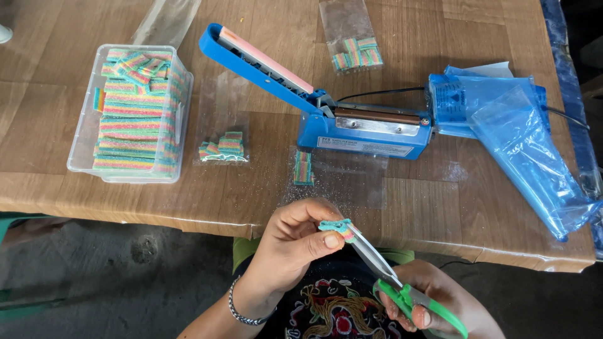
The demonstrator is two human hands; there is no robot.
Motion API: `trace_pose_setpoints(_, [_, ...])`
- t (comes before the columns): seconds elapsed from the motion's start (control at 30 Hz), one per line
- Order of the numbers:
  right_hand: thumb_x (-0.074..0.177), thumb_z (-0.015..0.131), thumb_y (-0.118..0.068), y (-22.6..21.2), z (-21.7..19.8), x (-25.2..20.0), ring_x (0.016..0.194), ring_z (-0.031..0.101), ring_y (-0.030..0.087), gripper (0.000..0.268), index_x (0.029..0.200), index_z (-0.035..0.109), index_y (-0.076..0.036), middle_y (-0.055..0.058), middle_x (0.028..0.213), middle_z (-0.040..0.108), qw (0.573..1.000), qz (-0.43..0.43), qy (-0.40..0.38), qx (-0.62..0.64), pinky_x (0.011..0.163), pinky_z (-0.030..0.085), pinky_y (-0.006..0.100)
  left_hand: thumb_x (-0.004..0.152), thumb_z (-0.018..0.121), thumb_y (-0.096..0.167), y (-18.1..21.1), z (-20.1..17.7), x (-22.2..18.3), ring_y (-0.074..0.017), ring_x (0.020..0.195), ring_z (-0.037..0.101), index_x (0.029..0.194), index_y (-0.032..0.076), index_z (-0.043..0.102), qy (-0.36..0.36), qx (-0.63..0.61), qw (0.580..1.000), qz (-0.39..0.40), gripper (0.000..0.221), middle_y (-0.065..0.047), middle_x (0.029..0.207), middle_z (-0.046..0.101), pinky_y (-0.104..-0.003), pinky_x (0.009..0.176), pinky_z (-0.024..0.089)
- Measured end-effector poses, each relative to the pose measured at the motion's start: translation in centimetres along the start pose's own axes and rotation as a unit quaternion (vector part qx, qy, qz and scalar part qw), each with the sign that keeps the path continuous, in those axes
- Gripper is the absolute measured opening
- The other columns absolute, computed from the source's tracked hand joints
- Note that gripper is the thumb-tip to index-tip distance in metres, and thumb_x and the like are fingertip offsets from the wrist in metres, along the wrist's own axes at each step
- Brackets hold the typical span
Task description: Trimming and folding multi-colored candy strips using scissors at a workstation.
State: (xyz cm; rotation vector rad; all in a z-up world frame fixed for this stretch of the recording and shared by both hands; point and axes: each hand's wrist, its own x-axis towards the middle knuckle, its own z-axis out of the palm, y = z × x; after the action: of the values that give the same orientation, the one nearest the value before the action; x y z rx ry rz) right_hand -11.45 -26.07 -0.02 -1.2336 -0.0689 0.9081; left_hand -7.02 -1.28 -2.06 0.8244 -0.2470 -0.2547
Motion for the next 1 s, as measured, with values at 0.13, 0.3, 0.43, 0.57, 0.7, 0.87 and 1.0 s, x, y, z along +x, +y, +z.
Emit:
trace_pose_setpoints(0.13, [0.079,0.077,-0.074,-0.2,0.5,-0.3,0.046,0.047,0.015,0.073,0.075,0.068,-0.002,0.006,0.06,0.058,0.999,-0.049,0.007,-0.019,0.044,0.034,0.031,0.091,0.08,0.011,-0.2,0.1,0.2,-0.0151,0.087,0.068,0.104,0.008,0.073,0.0,-0.006,1.0,-0.004,0.015,-0.006,0.096,0.074,-0.027,0.077,0.056])
trace_pose_setpoints(0.3, [0.086,0.07,-0.071,0.2,0.1,-0.1,0.044,0.041,0.015,0.068,0.073,0.068,-0.005,0.004,0.057,0.055,0.994,-0.085,0.02,-0.066,0.044,0.031,0.034,0.092,0.079,0.01,-0.3,0.0,0.2,-0.0147,0.086,0.069,0.104,0.007,0.072,0.001,-0.014,1.0,-0.009,0.014,-0.007,0.096,0.074,-0.024,0.072,0.056])
trace_pose_setpoints(0.43, [0.08,0.081,-0.076,1.4,-1.1,-0.1,0.044,0.053,0.012,0.076,0.075,0.069,-0.002,0.004,0.058,0.063,0.996,-0.083,-0.036,0.007,0.042,0.038,0.026,0.093,0.078,0.011,-0.6,-0.2,0.2,-0.0161,0.082,0.064,0.103,0.006,0.072,-0.001,-0.038,0.999,-0.014,0.013,-0.009,0.096,0.074,-0.027,0.069,0.052])
trace_pose_setpoints(0.57, [0.113,0.071,-0.072,2.4,-1.8,-1.4,0.073,0.051,0.017,0.082,0.144,0.044,-0.001,0.007,0.105,0.062,0.961,-0.261,-0.085,0.021,0.064,0.047,0.031,0.089,0.08,0.01,0.8,0.4,0.4,-0.0151,0.087,0.072,0.097,0.009,0.073,0.038,0.092,0.995,0.011,0.011,-0.006,0.094,0.077,-0.027,0.08,0.058])
trace_pose_setpoints(0.7, [0.083,0.082,-0.045,1.5,-1.8,1.5,0.066,0.056,0.015,0.05,0.094,0.066,0.001,0.006,0.076,0.062,0.944,-0.285,0.123,-0.111,0.056,0.039,0.029,0.092,0.077,0.015,2.6,1.4,0.9,-0.01,0.074,0.065,0.1,0.012,0.071,-0.012,0.39,0.911,0.134,0.01,-0.002,0.089,0.07,-0.022,0.062,0.053])
trace_pose_setpoints(0.87, [0.081,0.085,-0.031,1.4,-1.7,4.8,0.075,0.062,0.015,0.044,0.114,0.072,-0.005,0.005,0.097,0.066,0.898,-0.321,0.246,-0.17,0.065,0.05,0.03,0.086,0.076,0.001,3.6,2.0,2.0,-0.0261,0.086,0.063,0.1,0.01,0.064,-0.099,0.595,0.776,0.187,0.021,-0.006,0.089,0.063,-0.038,0.078,0.054])
trace_pose_setpoints(1.0, [0.081,0.083,-0.016,0.6,-1.2,6.0,0.096,0.07,0.019,0.032,0.11,0.073,-0.006,0.008,0.109,0.07,0.896,-0.321,0.253,-0.172,0.077,0.055,0.034,0.081,0.072,-0.007,5.2,2.7,2.7,-0.026,0.09,0.067,0.102,0.008,0.06,-0.134,0.624,0.742,0.206,0.028,-0.007,0.093,0.067,-0.04,0.085,0.056])
